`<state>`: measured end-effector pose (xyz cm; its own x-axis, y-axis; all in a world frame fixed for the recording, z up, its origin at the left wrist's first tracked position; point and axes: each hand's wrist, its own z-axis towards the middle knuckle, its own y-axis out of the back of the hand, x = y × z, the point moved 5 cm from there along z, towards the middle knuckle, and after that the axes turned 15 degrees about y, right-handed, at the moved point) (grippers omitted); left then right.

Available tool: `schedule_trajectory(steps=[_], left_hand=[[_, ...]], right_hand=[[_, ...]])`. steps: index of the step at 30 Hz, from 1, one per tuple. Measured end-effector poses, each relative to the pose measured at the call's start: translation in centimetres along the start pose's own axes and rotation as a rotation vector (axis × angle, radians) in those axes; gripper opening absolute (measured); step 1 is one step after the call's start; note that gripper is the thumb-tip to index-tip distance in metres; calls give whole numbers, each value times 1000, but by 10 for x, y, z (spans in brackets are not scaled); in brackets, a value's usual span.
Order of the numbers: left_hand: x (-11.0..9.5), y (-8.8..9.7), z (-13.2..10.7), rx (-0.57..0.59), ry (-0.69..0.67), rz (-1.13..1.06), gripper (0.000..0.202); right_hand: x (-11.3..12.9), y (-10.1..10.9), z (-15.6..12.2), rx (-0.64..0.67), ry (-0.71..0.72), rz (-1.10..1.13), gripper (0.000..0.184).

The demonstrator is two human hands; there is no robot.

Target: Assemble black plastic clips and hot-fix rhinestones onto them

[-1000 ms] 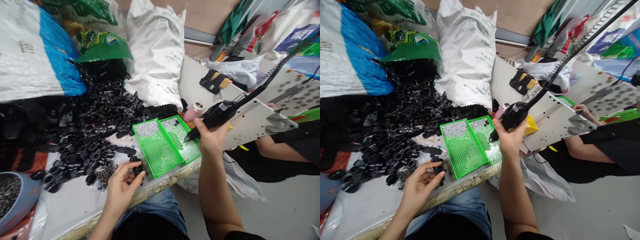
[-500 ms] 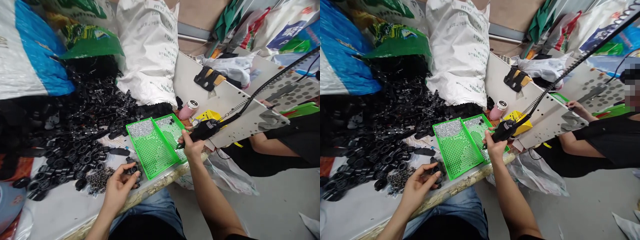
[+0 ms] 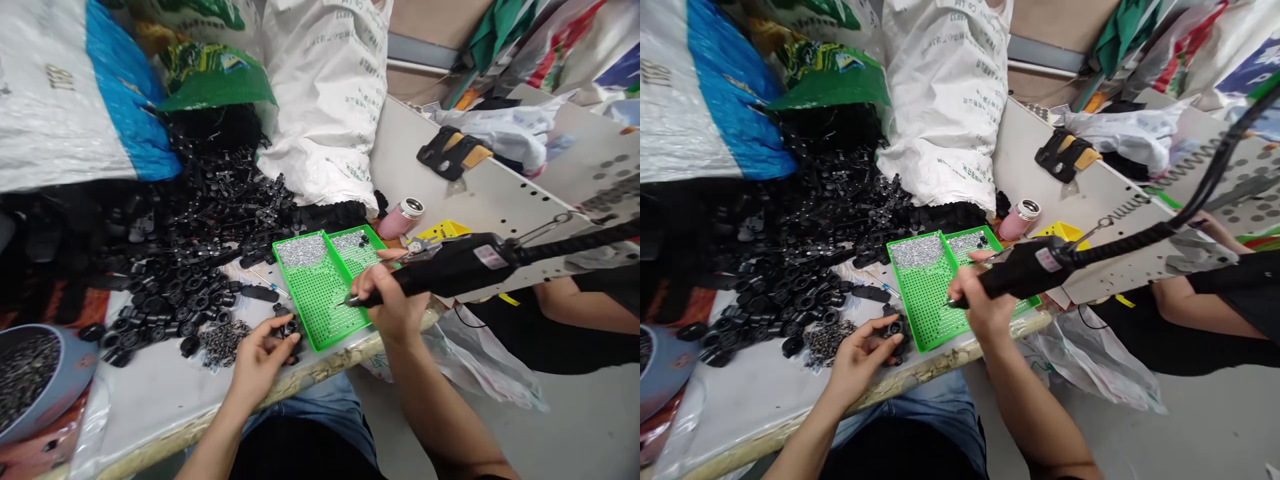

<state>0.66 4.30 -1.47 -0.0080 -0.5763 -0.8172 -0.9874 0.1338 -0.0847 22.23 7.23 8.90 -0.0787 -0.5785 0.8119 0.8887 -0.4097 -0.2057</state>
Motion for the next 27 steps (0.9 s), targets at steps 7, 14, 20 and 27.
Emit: schedule_trajectory(steps=[7,14,20,27], left_hand=[[9,0,2,19,-49,-22,50],[4,-1,0,21,-25,-31,45],[6,-1,1,35,-11,-30,46],[11,0,2,51,3,-26,48]], right_hand=[[-11,-77,-50,346,-151,112,26],[-19,-76,-59,399,-161,15,26],[-20,-73,-60,353,-204,134,25],[-21,-76,-57,327,-257,177,25]])
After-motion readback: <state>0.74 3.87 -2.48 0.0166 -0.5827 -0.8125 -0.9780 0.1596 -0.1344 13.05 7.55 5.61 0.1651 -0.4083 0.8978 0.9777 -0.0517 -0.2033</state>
